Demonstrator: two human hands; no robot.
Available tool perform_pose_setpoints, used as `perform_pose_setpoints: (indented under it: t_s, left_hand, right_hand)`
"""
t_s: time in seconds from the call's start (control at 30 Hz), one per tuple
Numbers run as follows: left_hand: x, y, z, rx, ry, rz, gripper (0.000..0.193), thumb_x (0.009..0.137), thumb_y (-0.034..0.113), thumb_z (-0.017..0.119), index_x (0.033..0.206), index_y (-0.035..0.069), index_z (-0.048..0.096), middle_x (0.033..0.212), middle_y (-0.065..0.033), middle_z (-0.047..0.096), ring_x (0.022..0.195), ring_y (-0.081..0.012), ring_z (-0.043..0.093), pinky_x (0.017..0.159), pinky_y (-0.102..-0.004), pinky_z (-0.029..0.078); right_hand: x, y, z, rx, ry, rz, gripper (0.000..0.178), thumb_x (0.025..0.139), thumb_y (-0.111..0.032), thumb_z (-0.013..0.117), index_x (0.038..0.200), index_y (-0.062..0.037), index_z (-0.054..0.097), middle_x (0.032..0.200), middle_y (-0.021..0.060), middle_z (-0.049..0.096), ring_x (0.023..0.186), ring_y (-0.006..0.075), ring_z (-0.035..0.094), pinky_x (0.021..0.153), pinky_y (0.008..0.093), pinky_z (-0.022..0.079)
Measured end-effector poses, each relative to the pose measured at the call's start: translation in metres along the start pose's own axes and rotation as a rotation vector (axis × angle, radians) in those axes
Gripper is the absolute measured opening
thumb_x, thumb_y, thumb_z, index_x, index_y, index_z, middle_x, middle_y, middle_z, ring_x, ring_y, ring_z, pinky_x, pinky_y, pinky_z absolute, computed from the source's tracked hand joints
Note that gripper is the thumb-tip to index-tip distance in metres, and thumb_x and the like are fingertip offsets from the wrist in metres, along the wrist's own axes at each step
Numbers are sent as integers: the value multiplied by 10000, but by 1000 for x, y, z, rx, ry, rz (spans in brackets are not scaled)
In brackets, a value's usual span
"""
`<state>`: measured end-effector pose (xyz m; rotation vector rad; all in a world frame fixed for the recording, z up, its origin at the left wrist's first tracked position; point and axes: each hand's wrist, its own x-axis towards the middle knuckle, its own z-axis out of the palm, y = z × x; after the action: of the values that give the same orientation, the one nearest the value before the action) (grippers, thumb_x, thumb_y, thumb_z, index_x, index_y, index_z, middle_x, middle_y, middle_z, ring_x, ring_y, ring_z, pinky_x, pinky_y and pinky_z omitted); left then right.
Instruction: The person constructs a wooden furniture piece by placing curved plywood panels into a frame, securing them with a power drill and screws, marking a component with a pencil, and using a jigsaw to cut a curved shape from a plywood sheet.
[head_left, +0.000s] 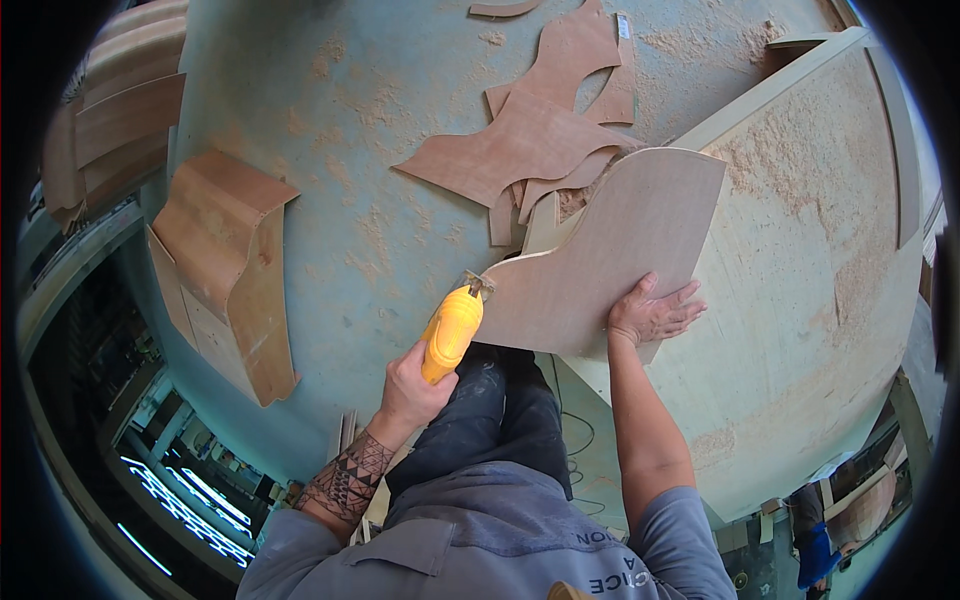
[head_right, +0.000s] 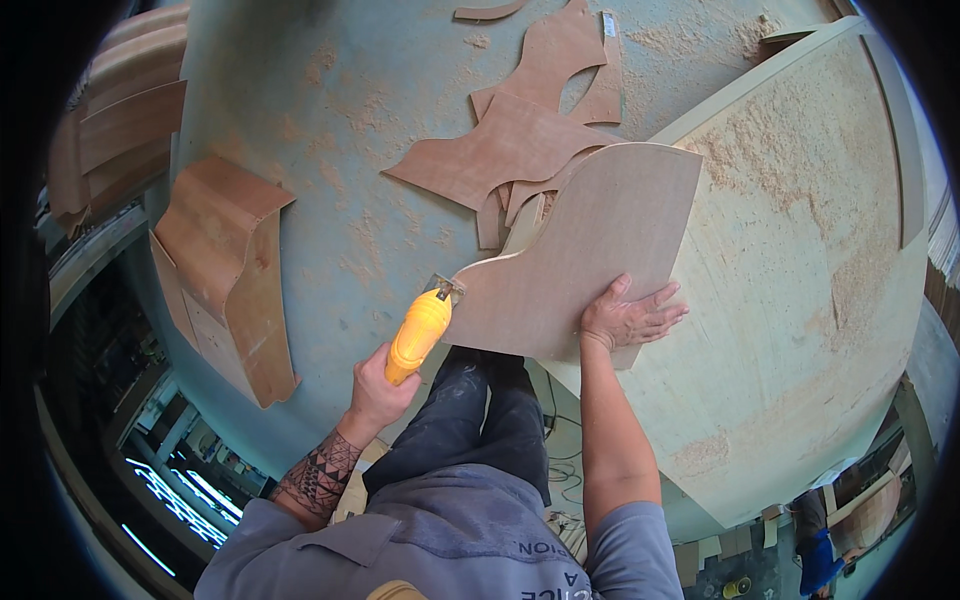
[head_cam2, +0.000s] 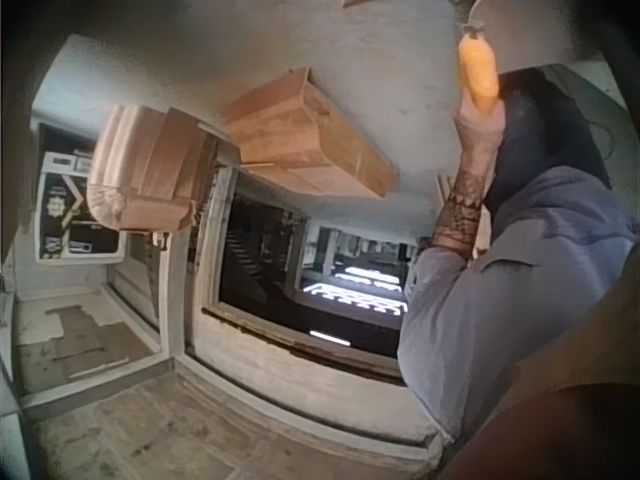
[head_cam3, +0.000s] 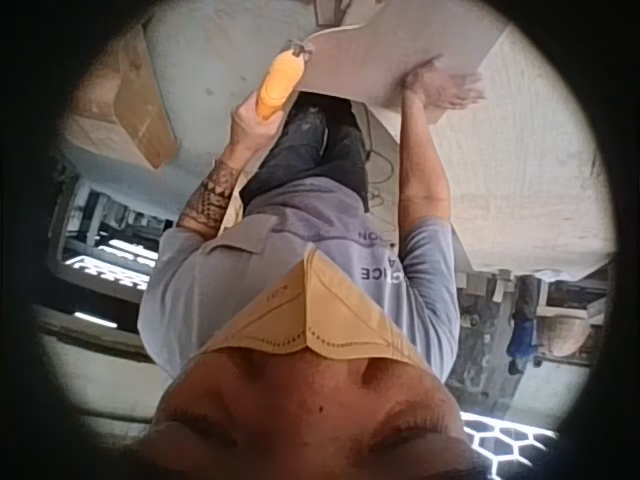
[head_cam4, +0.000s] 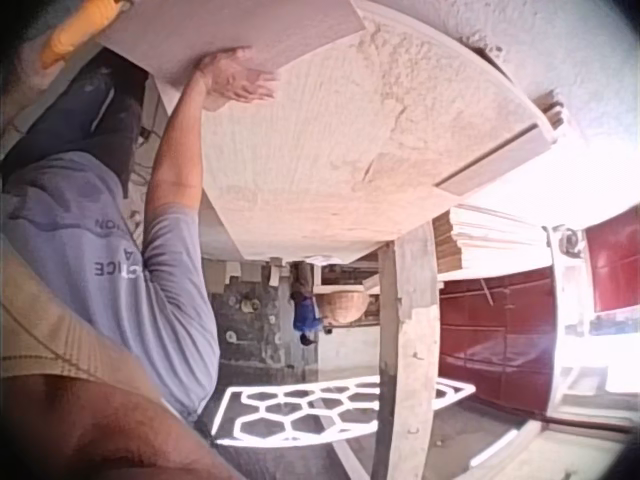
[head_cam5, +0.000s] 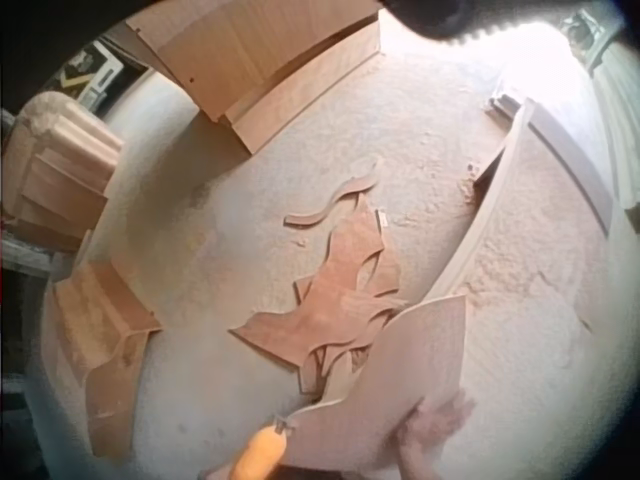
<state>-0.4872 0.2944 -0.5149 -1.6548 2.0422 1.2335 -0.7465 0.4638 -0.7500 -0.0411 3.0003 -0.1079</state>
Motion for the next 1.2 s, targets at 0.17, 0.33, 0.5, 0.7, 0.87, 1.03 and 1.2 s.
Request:
perform_pose_setpoints:
  t_s: [0.17, 0.33, 0.5, 0.7, 0.87, 1.03, 1.2]
  left_hand:
    - [4, 4, -3, -17, -40, -38, 299, 827, 130, 778, 1058, -16, 654, 889, -260, 732, 857, -477, 740, 749, -492, 598]
    - [6, 5, -4, 3, -48, -31, 300, 824, 131, 774, 1057, -15, 654, 890, -261, 732, 857, -479, 739, 747, -494, 596]
    - [10, 10, -3, 15, -49, -24, 297, 821, 130, 773, 1054, -11, 653, 891, -261, 732, 860, -484, 737, 747, -497, 595]
    - [15, 14, -7, 55, -42, 23, 223, 836, 91, 756, 1014, -13, 669, 838, -221, 728, 797, -407, 766, 703, -434, 587]
    - [19, 17, -9, 65, -61, 60, 242, 837, 93, 757, 1041, -9, 678, 858, -221, 739, 824, -409, 772, 723, -433, 598]
    - [23, 18, -12, 89, -107, 64, 268, 826, 106, 774, 1041, -10, 664, 886, -243, 737, 848, -441, 758, 737, -461, 601]
    - [28, 23, -14, 99, -133, 69, 299, 818, 123, 792, 1049, -9, 656, 904, -268, 732, 865, -478, 741, 752, -487, 603]
  right_hand:
    - [1, 1, -2, 7, -23, -22, 998, 1006, -764, 422, 1746, -157, 138, 1769, 288, 56, 1657, 446, 40, 1318, 613, 54]
    - [0, -2, -4, 5, -38, -6, 998, 1004, -750, 443, 1747, -158, 136, 1770, 288, 53, 1655, 452, 39, 1319, 611, 57]
    - [1, -1, -4, -1, -42, -14, 1005, 999, -736, 463, 1749, -159, 123, 1771, 288, 46, 1655, 452, 35, 1321, 612, 56]
    - [0, -3, -5, 7, -14, -14, 984, 995, -687, 523, 1742, -162, 154, 1763, 303, 96, 1653, 448, 70, 1327, 589, 51]
    - [0, -3, -6, 17, -44, -10, 1022, 976, -688, 531, 1748, -153, 128, 1770, 289, 53, 1653, 458, 41, 1321, 611, 55]
    - [-2, -3, -5, 11, -40, 1, 1029, 964, -673, 559, 1748, -156, 138, 1778, 277, 49, 1652, 457, 47, 1317, 620, 67]
    - [-1, -4, -5, 1, -34, 3, 1036, 950, -651, 591, 1746, -154, 152, 1782, 268, 59, 1652, 454, 58, 1315, 624, 78]
